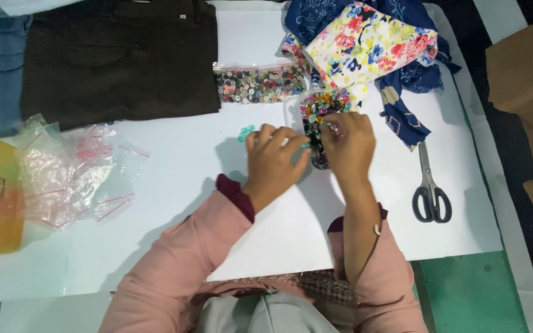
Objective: Sorting small decorative beads by color and packaging them into small plastic zip bags
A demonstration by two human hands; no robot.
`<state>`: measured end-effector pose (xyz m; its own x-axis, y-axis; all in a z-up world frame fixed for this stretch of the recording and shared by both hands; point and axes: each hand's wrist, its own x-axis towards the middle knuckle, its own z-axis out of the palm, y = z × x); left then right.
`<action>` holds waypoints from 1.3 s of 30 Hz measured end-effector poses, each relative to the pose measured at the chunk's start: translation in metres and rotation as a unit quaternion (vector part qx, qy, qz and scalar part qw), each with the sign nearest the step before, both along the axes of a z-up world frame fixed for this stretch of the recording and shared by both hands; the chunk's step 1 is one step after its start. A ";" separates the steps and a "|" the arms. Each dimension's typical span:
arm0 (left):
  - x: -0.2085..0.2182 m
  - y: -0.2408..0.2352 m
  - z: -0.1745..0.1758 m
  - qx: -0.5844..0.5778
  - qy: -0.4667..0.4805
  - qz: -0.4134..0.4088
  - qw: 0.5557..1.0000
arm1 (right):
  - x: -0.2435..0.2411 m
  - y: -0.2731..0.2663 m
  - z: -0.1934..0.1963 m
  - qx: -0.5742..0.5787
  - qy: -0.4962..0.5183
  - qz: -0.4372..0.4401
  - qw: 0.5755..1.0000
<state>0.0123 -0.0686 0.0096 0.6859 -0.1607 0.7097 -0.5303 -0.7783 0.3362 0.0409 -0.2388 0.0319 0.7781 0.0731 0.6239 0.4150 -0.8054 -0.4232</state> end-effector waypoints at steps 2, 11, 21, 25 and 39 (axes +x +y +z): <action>-0.004 0.020 -0.002 0.001 0.009 0.004 1.000 | -0.003 0.018 -0.005 0.013 -0.050 0.028 0.998; -0.029 0.099 -0.016 0.002 0.140 0.088 0.986 | -0.030 0.090 -0.024 0.041 -0.038 0.167 0.984; -0.023 0.105 -0.024 -0.012 0.235 0.108 0.966 | -0.026 0.103 -0.042 0.024 0.059 0.161 0.985; -0.023 0.107 -0.027 -0.008 0.253 0.106 0.962 | -0.027 0.104 -0.044 0.026 0.068 0.155 0.985; -0.069 0.142 -0.006 -0.026 0.171 0.094 0.981 | -0.046 0.127 -0.036 -0.004 -0.129 0.200 0.971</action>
